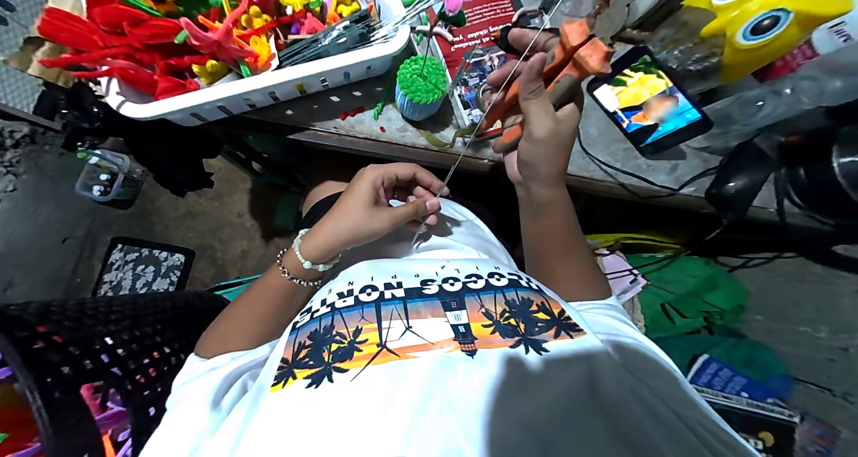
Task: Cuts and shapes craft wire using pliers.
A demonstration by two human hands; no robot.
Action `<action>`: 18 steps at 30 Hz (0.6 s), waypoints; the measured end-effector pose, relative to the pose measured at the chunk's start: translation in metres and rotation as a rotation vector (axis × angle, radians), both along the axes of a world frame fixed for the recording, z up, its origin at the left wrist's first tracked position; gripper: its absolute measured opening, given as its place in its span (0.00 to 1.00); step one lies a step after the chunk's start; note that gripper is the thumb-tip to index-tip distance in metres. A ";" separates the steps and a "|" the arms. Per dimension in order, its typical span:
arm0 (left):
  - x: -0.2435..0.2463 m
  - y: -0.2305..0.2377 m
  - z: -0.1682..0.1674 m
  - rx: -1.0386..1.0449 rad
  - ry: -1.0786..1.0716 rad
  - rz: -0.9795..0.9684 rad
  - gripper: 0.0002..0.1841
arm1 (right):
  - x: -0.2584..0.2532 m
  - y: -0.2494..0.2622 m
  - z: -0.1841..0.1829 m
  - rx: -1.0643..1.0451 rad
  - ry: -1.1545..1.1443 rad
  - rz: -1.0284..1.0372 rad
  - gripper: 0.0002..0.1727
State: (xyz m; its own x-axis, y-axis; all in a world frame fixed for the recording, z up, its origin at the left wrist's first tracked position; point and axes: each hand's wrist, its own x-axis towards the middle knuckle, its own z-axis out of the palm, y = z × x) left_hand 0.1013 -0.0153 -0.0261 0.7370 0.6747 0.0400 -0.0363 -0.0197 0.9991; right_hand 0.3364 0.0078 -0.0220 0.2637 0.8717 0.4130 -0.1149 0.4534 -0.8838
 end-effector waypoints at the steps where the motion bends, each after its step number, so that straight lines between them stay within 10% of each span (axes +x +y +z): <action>1: 0.000 0.001 0.000 0.004 -0.004 0.000 0.11 | 0.001 -0.005 -0.002 -0.017 -0.006 0.025 0.20; 18: -0.012 0.009 -0.002 0.055 0.030 0.033 0.09 | -0.004 -0.093 -0.065 -0.526 -0.232 0.206 0.20</action>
State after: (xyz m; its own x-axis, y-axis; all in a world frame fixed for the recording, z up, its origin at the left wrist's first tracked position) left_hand 0.0896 -0.0068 -0.0284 0.7156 0.6963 0.0561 -0.0049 -0.0753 0.9972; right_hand 0.3322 -0.0851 -0.0871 0.0224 0.9979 -0.0601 0.0687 -0.0615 -0.9957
